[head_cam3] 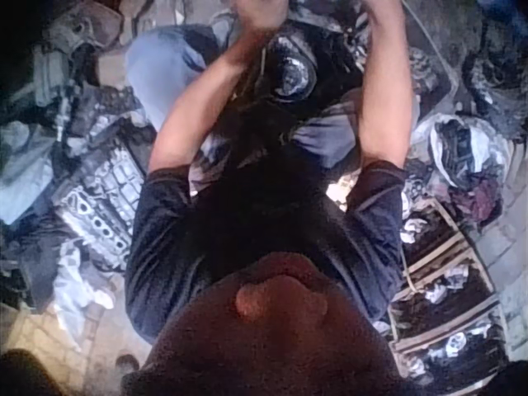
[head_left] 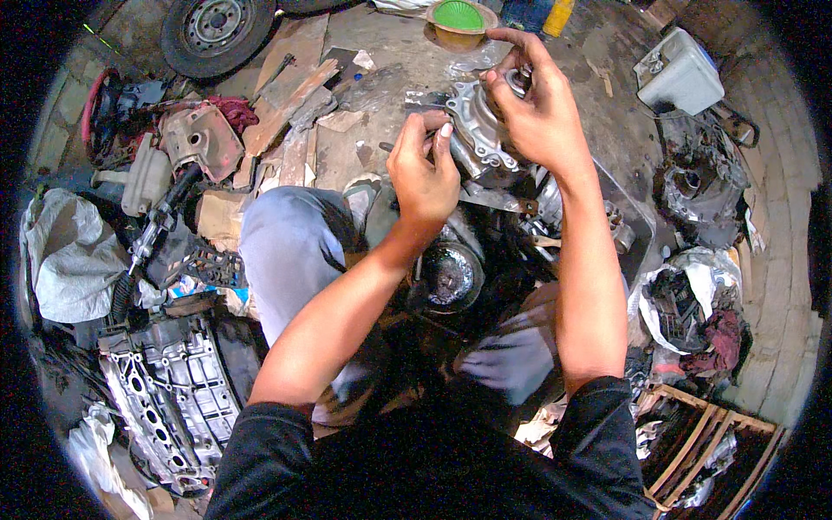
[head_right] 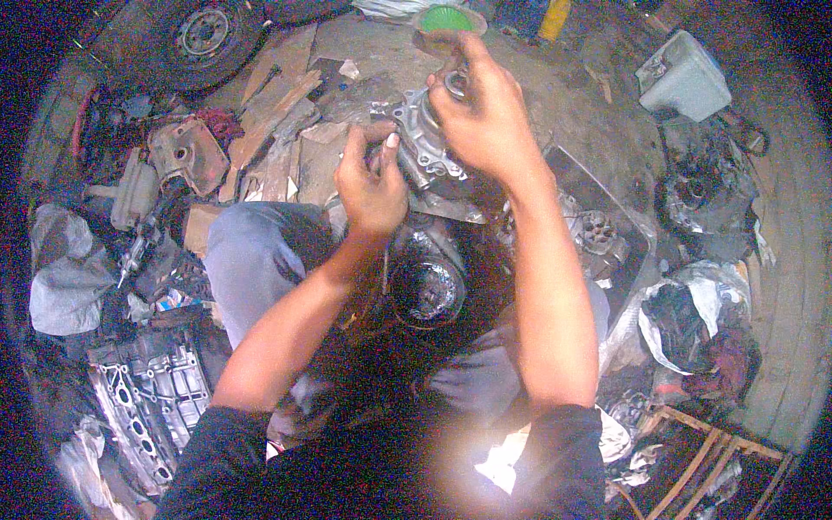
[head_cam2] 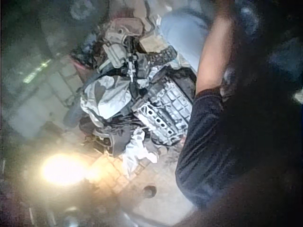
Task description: The person sits on the floor and assembles engine components. They place a gasket on a housing, insert ball bearings one by one into a bearing race, and handle various metal parts and tools on the floor.
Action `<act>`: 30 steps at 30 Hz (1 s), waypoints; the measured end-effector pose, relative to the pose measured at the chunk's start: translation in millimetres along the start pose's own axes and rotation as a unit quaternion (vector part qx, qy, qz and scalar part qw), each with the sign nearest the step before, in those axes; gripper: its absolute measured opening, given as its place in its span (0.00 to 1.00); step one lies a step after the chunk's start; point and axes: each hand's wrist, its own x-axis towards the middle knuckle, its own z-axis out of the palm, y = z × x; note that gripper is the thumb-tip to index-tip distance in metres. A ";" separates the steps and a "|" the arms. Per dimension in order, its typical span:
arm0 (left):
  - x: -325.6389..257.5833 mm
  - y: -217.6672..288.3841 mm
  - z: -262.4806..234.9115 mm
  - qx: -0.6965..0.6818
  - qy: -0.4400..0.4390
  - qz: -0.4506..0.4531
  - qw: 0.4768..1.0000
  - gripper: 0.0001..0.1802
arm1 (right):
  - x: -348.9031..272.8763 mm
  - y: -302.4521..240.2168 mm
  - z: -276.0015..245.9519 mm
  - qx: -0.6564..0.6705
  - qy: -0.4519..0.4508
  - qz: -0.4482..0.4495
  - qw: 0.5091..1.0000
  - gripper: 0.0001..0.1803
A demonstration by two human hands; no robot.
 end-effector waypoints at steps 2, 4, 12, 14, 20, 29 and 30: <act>0.6 -2.1 0.7 -0.011 -0.005 -0.004 1.000 0.05 | 4.8 -2.9 -0.9 0.012 0.000 -0.008 1.000 0.21; -3.2 -12.2 2.1 -0.036 -0.012 -0.015 0.999 0.08 | 7.7 -12.5 -4.1 -0.003 -0.016 0.026 1.000 0.20; -29.8 -23.1 13.8 -0.095 -0.055 0.084 0.990 0.41 | 21.1 -37.2 15.9 -0.122 0.061 0.149 0.979 0.16; -31.1 -28.8 13.5 -0.103 -0.070 0.070 0.990 0.43 | 24.6 -35.6 16.2 -0.108 0.089 0.141 0.980 0.16; -27.6 -37.8 6.2 -0.061 -0.081 0.107 0.989 0.46 | 31.7 -25.1 9.8 -0.087 0.058 0.097 0.990 0.21; -28.3 -38.3 7.7 -0.074 -0.088 0.090 0.989 0.45 | 31.0 -15.2 9.3 0.009 0.040 0.065 0.997 0.19; -28.0 -39.4 7.9 -0.074 -0.086 0.098 0.989 0.45 | 32.3 -13.7 9.5 0.008 0.038 0.065 0.997 0.19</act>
